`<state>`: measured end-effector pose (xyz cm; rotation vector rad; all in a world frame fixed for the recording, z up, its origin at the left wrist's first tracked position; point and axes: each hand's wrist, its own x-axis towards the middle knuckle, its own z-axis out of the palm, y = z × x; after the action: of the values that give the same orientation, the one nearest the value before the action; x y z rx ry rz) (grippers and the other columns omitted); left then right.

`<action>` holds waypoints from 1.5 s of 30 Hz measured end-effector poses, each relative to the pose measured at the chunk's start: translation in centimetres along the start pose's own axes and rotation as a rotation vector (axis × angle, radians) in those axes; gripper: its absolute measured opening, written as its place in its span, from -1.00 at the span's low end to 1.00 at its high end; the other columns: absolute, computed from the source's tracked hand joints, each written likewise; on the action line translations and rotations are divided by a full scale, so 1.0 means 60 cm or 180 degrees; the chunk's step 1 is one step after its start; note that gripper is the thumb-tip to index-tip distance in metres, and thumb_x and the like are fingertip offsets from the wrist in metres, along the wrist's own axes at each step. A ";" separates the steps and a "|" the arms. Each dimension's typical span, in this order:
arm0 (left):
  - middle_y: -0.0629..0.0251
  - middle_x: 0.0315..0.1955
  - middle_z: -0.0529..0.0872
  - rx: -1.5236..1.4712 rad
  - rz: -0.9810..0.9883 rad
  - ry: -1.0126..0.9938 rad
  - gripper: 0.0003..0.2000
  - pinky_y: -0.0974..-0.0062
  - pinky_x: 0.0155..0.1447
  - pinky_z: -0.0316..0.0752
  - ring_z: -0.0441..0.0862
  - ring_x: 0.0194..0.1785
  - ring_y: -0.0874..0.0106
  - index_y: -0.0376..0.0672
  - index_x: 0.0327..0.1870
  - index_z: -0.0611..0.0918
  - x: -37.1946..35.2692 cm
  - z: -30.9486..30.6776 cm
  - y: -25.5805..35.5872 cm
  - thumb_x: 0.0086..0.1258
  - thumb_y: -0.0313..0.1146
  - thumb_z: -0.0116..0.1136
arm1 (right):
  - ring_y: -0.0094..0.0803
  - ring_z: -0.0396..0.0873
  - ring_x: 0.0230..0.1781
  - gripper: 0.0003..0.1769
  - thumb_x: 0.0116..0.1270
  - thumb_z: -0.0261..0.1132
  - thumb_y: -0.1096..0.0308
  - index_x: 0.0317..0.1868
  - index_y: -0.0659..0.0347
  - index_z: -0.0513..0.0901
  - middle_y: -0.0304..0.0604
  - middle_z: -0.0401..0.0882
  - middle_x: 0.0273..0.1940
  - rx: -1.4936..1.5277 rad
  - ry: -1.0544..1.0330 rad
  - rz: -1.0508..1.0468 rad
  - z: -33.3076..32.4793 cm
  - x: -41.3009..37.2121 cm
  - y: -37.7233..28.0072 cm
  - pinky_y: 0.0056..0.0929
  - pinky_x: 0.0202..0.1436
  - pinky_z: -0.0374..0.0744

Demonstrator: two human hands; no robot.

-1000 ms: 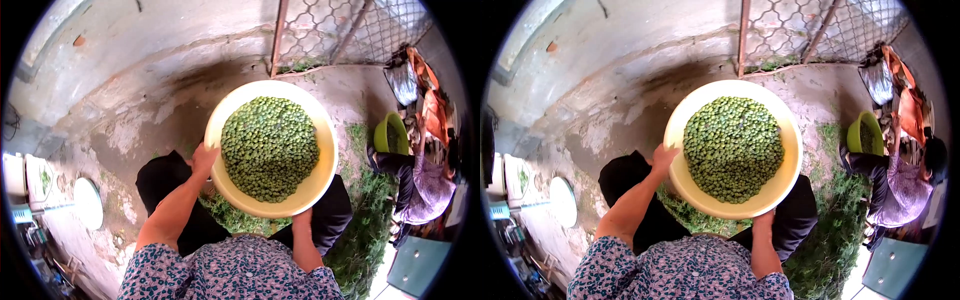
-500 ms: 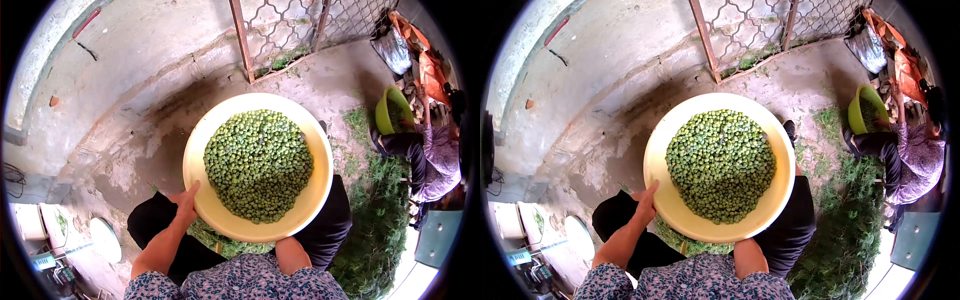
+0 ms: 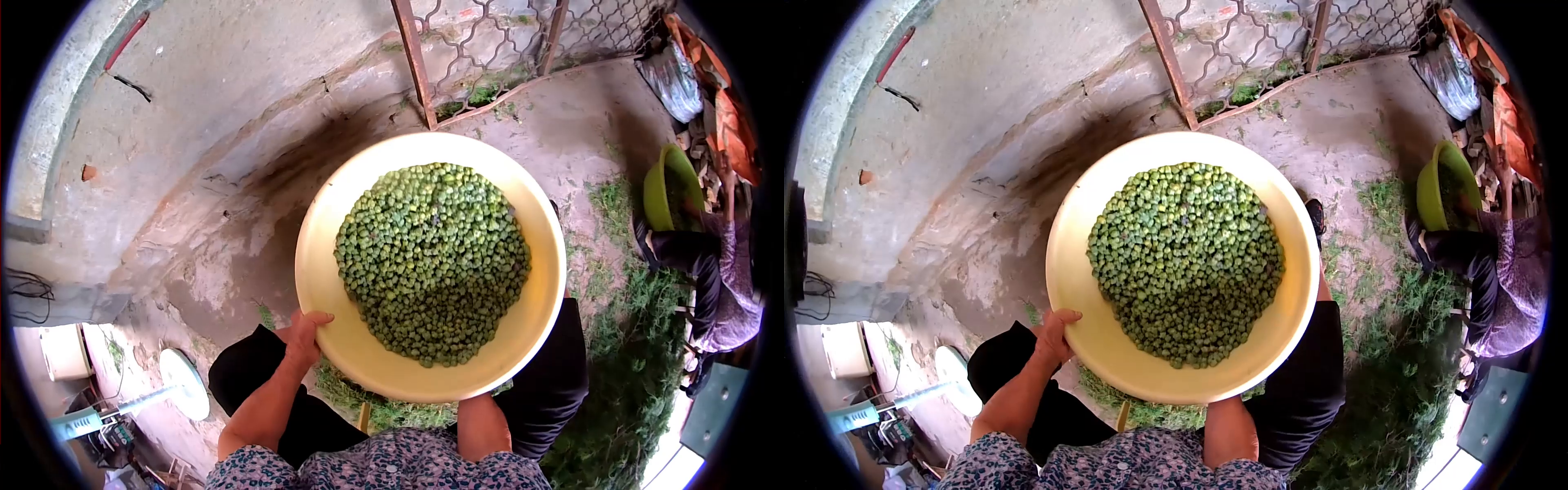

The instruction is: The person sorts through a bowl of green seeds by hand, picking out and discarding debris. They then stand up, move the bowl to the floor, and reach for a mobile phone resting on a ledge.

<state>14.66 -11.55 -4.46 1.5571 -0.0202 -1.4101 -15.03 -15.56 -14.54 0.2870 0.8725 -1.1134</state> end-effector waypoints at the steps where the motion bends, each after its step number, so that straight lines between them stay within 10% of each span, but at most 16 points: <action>1: 0.10 -0.14 0.60 -0.0251 0.0000 -0.0126 -0.61 0.30 0.04 0.50 0.58 -0.08 0.19 -0.36 0.02 0.46 -0.008 0.010 0.004 0.12 -0.47 0.03 | -0.30 0.55 -0.18 -0.60 0.39 0.03 0.24 0.14 0.29 0.39 -0.06 0.52 -0.09 0.0006 -0.0059 -0.0010 0.001 0.004 0.000 -0.39 -0.18 0.54; 14: 0.13 0.03 0.50 -0.0238 0.1465 -0.0071 -0.57 0.33 0.09 0.45 0.51 0.06 0.27 -0.29 0.18 0.33 -0.056 0.022 -0.076 0.26 -0.54 0.06 | -0.32 0.56 -0.22 -0.63 0.38 0.06 0.27 0.11 0.29 0.40 -0.07 0.54 -0.12 0.0322 -0.0503 -0.0080 -0.046 0.045 0.034 -0.41 -0.23 0.55; 31: 0.07 -0.09 0.53 -0.0205 0.0920 -0.0070 -0.64 0.30 0.02 0.50 0.55 -0.03 0.22 -0.28 0.12 0.35 -0.089 0.054 -0.159 0.28 -0.61 -0.07 | -0.33 0.58 -0.28 -0.65 0.35 0.11 0.31 0.08 0.29 0.43 -0.08 0.56 -0.17 0.0288 -0.0393 -0.0290 -0.044 0.078 0.030 -0.44 -0.30 0.56; 33: 0.13 -0.17 0.56 0.3156 0.3599 -0.0448 -0.70 0.37 -0.09 0.51 0.59 -0.13 0.26 -0.32 0.04 0.42 -0.038 -0.002 -0.183 0.27 -0.55 0.01 | -0.34 0.58 -0.29 -0.66 0.35 0.11 0.31 0.07 0.29 0.43 -0.08 0.57 -0.17 0.0075 -0.0026 -0.0384 -0.047 0.050 0.034 -0.45 -0.30 0.56; 34: 0.13 -0.17 0.56 0.3143 0.3463 -0.0539 -0.70 0.37 -0.09 0.51 0.59 -0.13 0.26 -0.32 0.04 0.42 -0.058 0.016 -0.182 0.27 -0.55 0.01 | -0.34 0.58 -0.29 -0.66 0.35 0.11 0.31 0.07 0.29 0.43 -0.08 0.57 -0.18 -0.0135 0.0279 -0.0394 -0.055 0.031 0.041 -0.45 -0.31 0.56; 36: 0.11 -0.09 0.56 -0.0106 0.1033 -0.0194 -0.64 0.35 0.01 0.50 0.56 -0.02 0.26 -0.42 0.08 0.41 -0.076 0.055 -0.155 0.29 -0.48 0.10 | -0.34 0.58 -0.30 -0.66 0.34 0.12 0.32 0.07 0.29 0.43 -0.08 0.57 -0.18 -0.0791 0.0827 -0.0297 -0.082 -0.021 0.067 -0.45 -0.32 0.56; 38: 0.11 -0.09 0.57 0.0077 0.0918 -0.0113 -0.65 0.36 -0.02 0.52 0.57 -0.03 0.27 -0.41 0.06 0.42 -0.040 0.028 -0.160 0.30 -0.44 0.11 | -0.41 0.52 -0.51 -0.75 0.31 0.14 0.31 -0.15 0.35 0.53 -0.17 0.58 -0.37 -0.2757 0.0227 0.0124 -0.185 -0.048 0.108 -0.47 -0.46 0.51; 41: 0.13 -0.10 0.57 0.0195 0.1010 -0.0318 -0.67 0.34 -0.05 0.57 0.59 -0.04 0.29 -0.36 0.04 0.43 -0.058 0.028 -0.162 0.32 -0.38 0.12 | -0.47 0.46 -0.59 -0.73 0.27 0.16 0.28 -0.27 0.38 0.57 -0.17 0.55 -0.46 -0.3142 -0.0348 0.0073 -0.222 -0.173 0.127 -0.45 -0.51 0.47; 45: 0.14 -0.13 0.53 0.0108 0.1110 -0.0199 -0.63 0.11 -0.07 0.61 0.57 -0.06 0.23 -0.28 0.01 0.41 -0.099 0.047 -0.172 0.27 -0.33 0.21 | -0.21 0.60 -0.42 -0.71 0.20 0.23 0.20 -0.19 0.23 0.61 0.01 0.61 -0.37 -0.4818 -0.1596 -0.2235 -0.226 -0.263 0.080 -0.37 -0.26 0.57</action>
<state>4.74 -4.63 -6.29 1.4538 -0.3390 -1.1850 -19.71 5.18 -12.77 -1.5703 1.1386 -0.7808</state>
